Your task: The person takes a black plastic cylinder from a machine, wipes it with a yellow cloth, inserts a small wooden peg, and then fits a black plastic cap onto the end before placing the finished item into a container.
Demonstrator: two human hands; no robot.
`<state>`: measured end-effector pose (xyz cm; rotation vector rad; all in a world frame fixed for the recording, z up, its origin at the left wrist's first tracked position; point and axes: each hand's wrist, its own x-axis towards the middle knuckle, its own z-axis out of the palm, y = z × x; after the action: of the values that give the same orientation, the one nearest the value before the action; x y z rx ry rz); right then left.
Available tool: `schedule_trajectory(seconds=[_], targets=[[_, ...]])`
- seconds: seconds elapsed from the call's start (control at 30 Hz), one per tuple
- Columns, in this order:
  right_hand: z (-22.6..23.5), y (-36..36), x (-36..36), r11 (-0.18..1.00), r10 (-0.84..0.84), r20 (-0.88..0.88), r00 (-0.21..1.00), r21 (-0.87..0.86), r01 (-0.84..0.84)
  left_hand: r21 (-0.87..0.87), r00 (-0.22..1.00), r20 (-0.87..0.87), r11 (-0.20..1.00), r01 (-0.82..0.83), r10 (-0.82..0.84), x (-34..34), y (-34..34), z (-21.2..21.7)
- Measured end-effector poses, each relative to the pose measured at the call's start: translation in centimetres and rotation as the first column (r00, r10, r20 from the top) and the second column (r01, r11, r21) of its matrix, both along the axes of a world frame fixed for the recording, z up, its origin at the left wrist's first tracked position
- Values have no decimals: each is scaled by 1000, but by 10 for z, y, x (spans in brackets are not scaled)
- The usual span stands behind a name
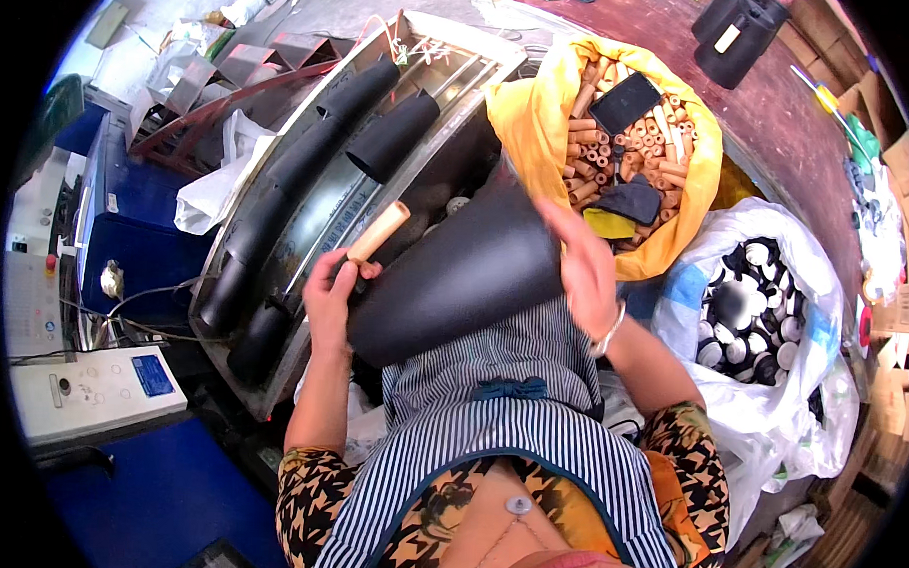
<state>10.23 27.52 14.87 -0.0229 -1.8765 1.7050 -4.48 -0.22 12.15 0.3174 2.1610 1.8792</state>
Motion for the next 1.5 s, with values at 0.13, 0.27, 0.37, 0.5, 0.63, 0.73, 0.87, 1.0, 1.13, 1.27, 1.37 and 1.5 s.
schedule_trajectory(seconds=[0.13, 0.27, 0.37, 0.5, 0.63, 0.73, 0.87, 1.0, 1.13, 1.27, 1.37, 1.5], targets=[[-111, 50, -56, 248, 737, 298, 606, -954, 167, -724, -159, -672, 597, 346, -723, 52, 43, 92], [-127, 46, -51, 825, 495, 734, 466, -565, 15, -676, -304, -737, 655, 338, -603, 59, 55, 95], [-38, 37, -22, 922, -51, 437, 898, 365, -126, -653, -125, -738, 657, 377, -663, 35, 66, 104], [45, 25, 23, 618, 645, 585, 491, -23, -786, -621, -124, -755, 640, 452, -644, 26, 114, 105], [54, 72, 54, 989, 113, 684, 721, -148, -15, -383, 33, -895, 805, 452, -445, 16, 144, 109], [80, 143, 95, 955, -248, 525, 815, -8, 296, -218, 492, -801, 931, 293, -342, -15, 151, 37], [91, 211, 63, 805, -593, 215, 776, 148, 574, -791, 581, -406, 590, 164, -705, -34, 110, -117], [54, 323, 33, 634, -759, 116, 640, 353, 688, -818, 531, -420, 560, 129, -736, -17, 119, -148], [21, 387, -24, 597, -802, 164, 575, 265, 758, -769, 627, -410, 620, 153, -663, -21, 113, -148], [-6, 418, -80, 595, -804, 129, 581, 160, 788, -727, 686, -431, 676, 120, -586, -33, 102, -140], [-21, 433, -120, 586, -810, 101, 578, 78, 807, -740, 719, -411, 666, 97, -561, -35, 93, -129], [-70, 546, -113, 700, -703, 13, 711, 186, 689, -711, 761, -365, 688, 144, -536, -42, 99, -125]])
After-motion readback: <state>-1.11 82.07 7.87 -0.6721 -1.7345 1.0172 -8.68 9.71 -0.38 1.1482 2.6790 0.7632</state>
